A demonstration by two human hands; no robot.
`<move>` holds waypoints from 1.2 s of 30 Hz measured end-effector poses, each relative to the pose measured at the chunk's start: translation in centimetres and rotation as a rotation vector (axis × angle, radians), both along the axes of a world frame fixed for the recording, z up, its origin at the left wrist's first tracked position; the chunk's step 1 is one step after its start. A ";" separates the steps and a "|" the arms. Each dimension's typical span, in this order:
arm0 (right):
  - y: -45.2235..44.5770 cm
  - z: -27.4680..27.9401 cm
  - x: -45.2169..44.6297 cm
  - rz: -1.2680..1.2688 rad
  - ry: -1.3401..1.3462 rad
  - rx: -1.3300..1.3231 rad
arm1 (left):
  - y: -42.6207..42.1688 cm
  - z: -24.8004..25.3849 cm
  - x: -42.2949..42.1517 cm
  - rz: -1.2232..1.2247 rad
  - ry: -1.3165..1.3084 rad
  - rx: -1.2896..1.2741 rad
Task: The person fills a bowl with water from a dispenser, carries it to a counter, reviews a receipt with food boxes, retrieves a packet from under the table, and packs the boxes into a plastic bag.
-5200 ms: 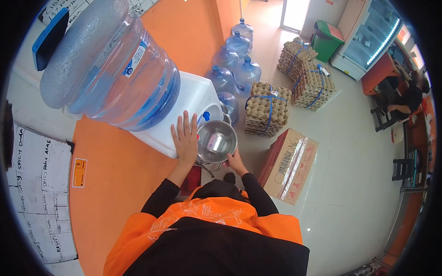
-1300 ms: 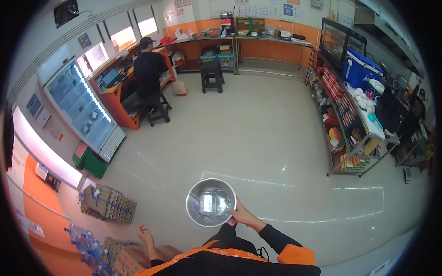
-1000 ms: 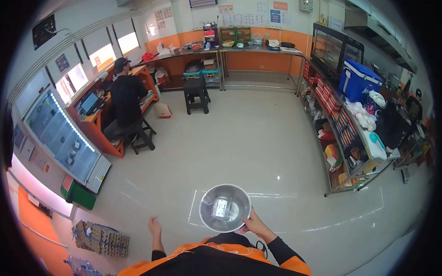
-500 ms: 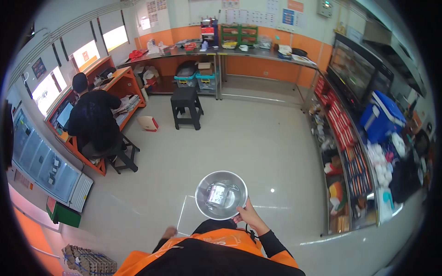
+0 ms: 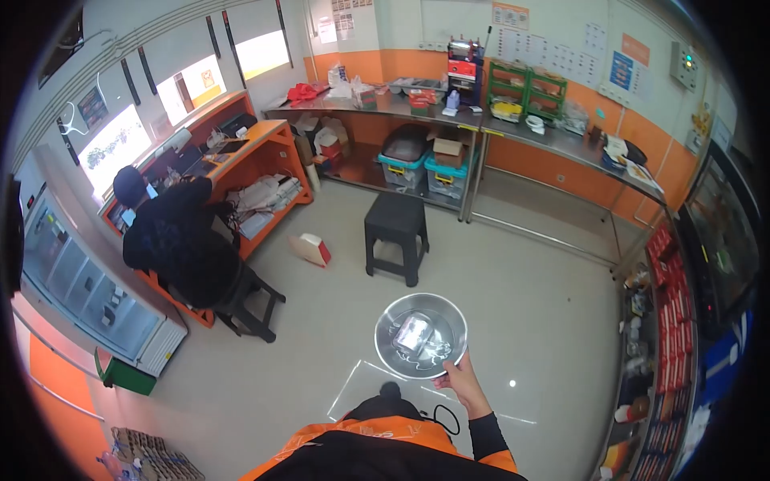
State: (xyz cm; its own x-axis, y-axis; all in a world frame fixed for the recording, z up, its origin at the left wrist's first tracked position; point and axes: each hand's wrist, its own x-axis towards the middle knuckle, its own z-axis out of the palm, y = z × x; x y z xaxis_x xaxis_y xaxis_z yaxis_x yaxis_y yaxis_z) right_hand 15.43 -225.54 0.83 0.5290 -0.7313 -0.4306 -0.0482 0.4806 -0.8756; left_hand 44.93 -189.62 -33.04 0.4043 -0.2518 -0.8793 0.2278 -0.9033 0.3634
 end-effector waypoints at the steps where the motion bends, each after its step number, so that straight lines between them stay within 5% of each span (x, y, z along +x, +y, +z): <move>1: -2.7 0.0 2.5 0.011 0.015 0.011 | -1.1 0.2 2.6 0.012 -0.008 0.018; 3: -7.8 0.9 7.8 -0.013 -0.015 -0.011 | -3.6 0.6 8.3 -0.144 -0.099 0.030; 6: -14.8 0.5 14.6 -0.052 -0.051 -0.015 | -8.5 0.2 18.6 -1.123 -0.694 -0.023; 8: -19.6 1.2 19.3 -0.066 -0.020 -0.037 | -16.9 0.8 26.3 -0.844 -0.835 -0.198; 9: -22.2 1.3 21.6 -0.070 -0.021 -0.042 | -23.0 1.9 28.7 0.024 -0.531 -0.358; 10: -24.7 1.3 23.8 -0.073 -0.021 -0.046 | -28.8 4.8 31.1 0.123 -0.476 -0.506; 12: -29.5 1.2 28.4 -0.080 -0.025 -0.063 | -37.9 9.1 35.5 0.122 -0.428 -0.618; 16: -39.5 1.7 37.6 -0.097 -0.025 -0.082 | -49.4 8.7 44.2 -0.018 -0.424 -0.600; 22: -52.0 1.5 50.1 -0.118 -0.058 -0.051 | -51.4 7.0 52.2 0.105 0.048 -0.178; 26: -59.4 1.8 58.6 -0.189 -0.069 -0.054 | -49.8 1.9 56.8 0.367 0.110 -0.006; 33: -71.4 -1.1 71.7 -0.291 -0.127 -0.075 | -67.8 1.0 73.8 0.143 0.121 0.018; 36: -75.7 -0.5 76.8 -0.362 -0.098 -0.060 | -76.4 1.6 83.5 -0.216 -0.041 0.035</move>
State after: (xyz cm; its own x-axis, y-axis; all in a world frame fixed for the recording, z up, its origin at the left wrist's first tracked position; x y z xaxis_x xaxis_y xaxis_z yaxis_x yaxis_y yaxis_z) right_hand 92.19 -301.23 0.32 0.2688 -0.9007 -0.3413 0.2009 0.3990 -0.8947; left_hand 128.39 -266.04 -31.41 0.3797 -0.3058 -0.8731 0.0129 -0.9419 0.3355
